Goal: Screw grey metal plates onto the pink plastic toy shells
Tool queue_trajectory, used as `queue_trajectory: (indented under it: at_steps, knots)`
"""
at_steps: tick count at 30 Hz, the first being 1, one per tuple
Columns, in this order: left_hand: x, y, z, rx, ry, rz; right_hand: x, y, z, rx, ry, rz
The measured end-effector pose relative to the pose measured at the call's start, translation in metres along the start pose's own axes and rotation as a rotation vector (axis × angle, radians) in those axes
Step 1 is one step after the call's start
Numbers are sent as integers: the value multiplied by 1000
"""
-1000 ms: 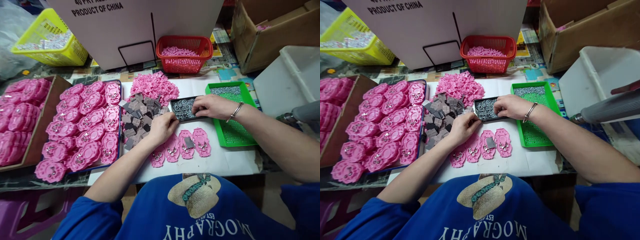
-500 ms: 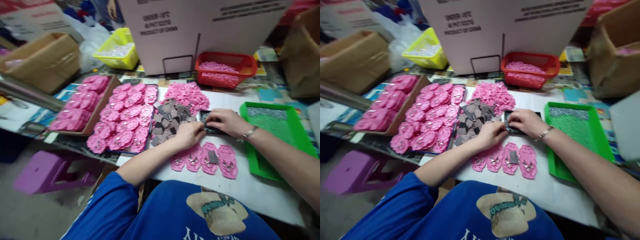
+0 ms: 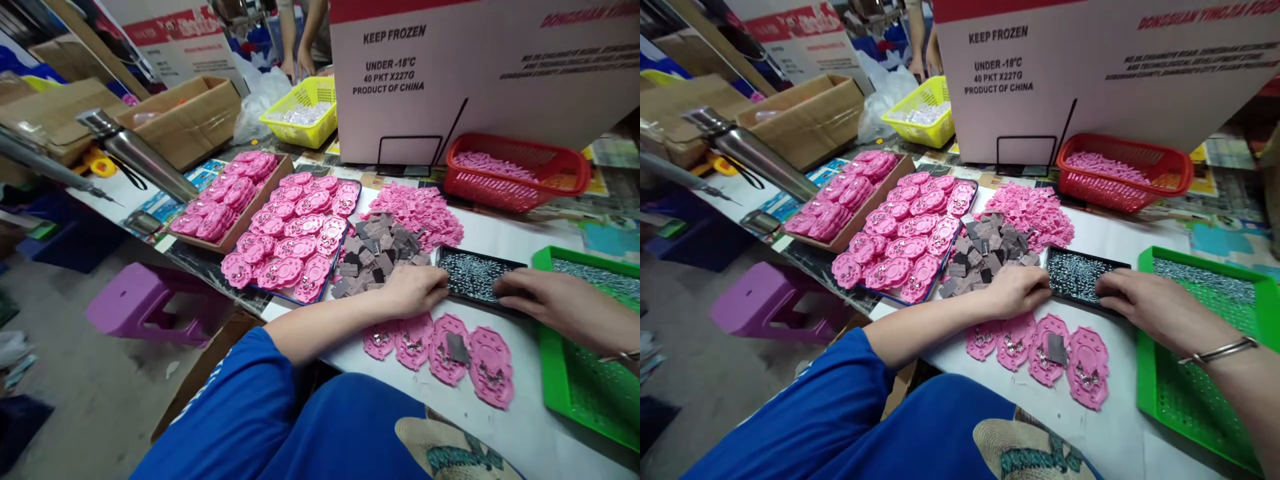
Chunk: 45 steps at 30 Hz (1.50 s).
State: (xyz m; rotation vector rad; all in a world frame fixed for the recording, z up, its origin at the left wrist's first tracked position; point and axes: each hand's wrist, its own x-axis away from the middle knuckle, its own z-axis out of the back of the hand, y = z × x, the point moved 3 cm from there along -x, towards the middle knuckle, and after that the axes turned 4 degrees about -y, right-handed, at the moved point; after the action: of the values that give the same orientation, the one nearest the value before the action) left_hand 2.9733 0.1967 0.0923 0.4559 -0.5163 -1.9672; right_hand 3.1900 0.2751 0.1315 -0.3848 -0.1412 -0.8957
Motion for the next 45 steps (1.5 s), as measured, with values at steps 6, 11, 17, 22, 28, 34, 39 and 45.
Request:
queue_trajectory:
  at_steps: [6, 11, 17, 22, 28, 34, 39, 45]
  knots:
    - [1, 2, 2, -7, -9, 24, -17, -22, -12, -185, 33, 112]
    - [1, 0, 0, -19, 0, 34, -40, -33, -16, -153, 140, 240]
    - [1, 0, 1, -19, -11, 32, -43, -29, -11, 41, 430, 247]
    - [1, -1, -2, -9, 7, 31, -26, -33, -31, 177, 470, 396]
    - [-1, -6, -3, 16, 52, 11, -6, -14, -56, 382, 430, 360]
    - [-1, -5, -1, 106, 85, -30, 11, -43, -35, 287, 229, -30]
    - [-7, -10, 2, 129, 154, -15, 2, -71, -27, 84, 172, -106]
    - [-18, -8, 10, 91, 168, 111, 3, -62, -29, 171, 86, -67]
